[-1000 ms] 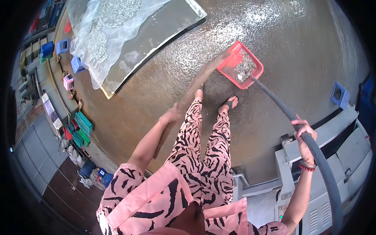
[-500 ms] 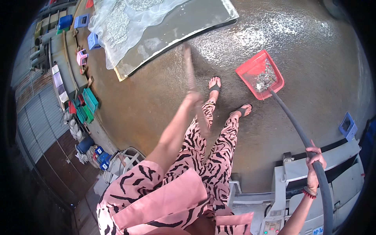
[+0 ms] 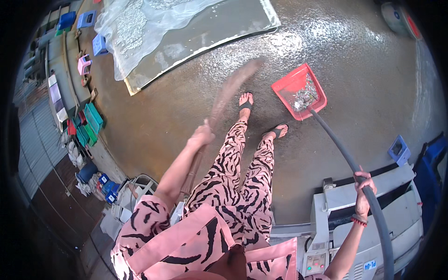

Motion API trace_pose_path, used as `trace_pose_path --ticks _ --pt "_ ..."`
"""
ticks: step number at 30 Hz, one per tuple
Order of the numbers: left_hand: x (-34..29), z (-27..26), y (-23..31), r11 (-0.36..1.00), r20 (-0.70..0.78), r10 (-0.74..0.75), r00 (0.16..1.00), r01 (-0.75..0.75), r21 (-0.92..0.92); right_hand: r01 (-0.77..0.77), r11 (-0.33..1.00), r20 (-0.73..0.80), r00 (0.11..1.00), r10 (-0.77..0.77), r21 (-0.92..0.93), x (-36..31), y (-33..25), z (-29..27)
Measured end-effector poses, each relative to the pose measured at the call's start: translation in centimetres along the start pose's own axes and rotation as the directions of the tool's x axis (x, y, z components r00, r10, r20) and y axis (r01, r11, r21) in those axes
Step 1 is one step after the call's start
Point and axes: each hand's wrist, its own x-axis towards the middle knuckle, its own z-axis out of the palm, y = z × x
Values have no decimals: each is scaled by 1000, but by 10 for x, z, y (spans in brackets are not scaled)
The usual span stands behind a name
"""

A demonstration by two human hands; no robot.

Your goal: The person sweeps metal fragments and debris from a workshop floor into a dustpan using a straw broom, repeatedly moving around the workspace to collect more material.

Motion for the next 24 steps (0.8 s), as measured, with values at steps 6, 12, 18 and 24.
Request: trace_pose_path --ticks 6,12,18,24 --pt "62 -34 39 952 80 -62 995 83 -294 3 999 -2 1000 -3 37 10 -7 0" --pt "33 62 65 991 168 115 979 -102 -86 -27 1000 -36 999 27 -12 7 -8 3" --pt "23 -7 73 960 65 270 961 -274 60 -29 996 -33 999 26 -90 4 -9 -2" --pt "125 -28 176 938 -132 342 931 -347 -16 -43 999 -56 998 42 -18 2 2 0"
